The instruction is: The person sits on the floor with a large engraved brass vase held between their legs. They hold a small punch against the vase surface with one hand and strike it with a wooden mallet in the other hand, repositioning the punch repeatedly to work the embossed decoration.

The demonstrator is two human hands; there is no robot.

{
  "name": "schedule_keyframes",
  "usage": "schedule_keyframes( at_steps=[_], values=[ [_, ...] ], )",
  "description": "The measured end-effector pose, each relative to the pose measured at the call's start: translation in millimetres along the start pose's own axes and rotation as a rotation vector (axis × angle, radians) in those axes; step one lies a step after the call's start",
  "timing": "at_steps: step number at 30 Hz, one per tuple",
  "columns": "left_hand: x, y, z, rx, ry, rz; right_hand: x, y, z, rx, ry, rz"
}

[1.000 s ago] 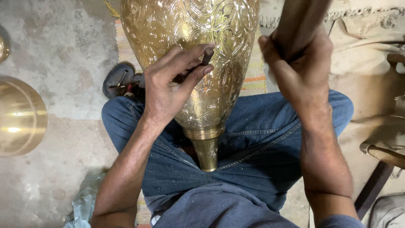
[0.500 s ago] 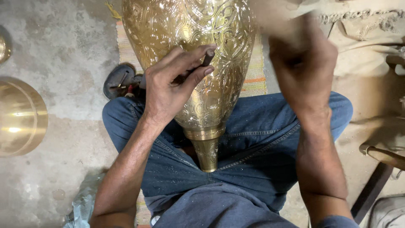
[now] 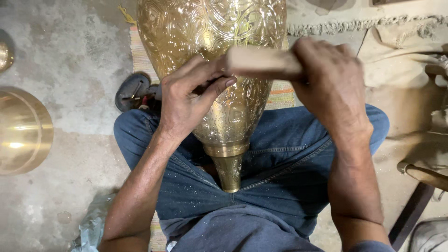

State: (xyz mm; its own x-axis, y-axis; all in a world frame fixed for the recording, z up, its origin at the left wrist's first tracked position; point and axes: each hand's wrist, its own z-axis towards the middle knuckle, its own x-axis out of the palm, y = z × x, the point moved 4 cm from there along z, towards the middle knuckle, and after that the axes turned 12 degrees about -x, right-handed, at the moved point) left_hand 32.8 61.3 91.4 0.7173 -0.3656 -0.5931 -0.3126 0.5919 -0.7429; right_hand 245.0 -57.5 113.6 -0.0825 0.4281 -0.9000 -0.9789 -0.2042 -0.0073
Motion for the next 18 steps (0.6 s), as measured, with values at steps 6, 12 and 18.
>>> schedule_keyframes(
  at_steps=[6,12,18],
  values=[
    [0.8,-0.2,-1.2,0.012,0.001,-0.121,10.1,-23.9,-22.2,0.563,-0.760,1.085],
    [0.4,2.4,0.1,-0.018,0.007,-0.037,1.5,-7.0,-12.3,0.022,-0.071,-0.043],
    [0.5,-0.2,-1.8,0.007,0.020,-0.124,-0.6,-20.5,-13.3,0.547,-0.829,1.209]
  ],
)
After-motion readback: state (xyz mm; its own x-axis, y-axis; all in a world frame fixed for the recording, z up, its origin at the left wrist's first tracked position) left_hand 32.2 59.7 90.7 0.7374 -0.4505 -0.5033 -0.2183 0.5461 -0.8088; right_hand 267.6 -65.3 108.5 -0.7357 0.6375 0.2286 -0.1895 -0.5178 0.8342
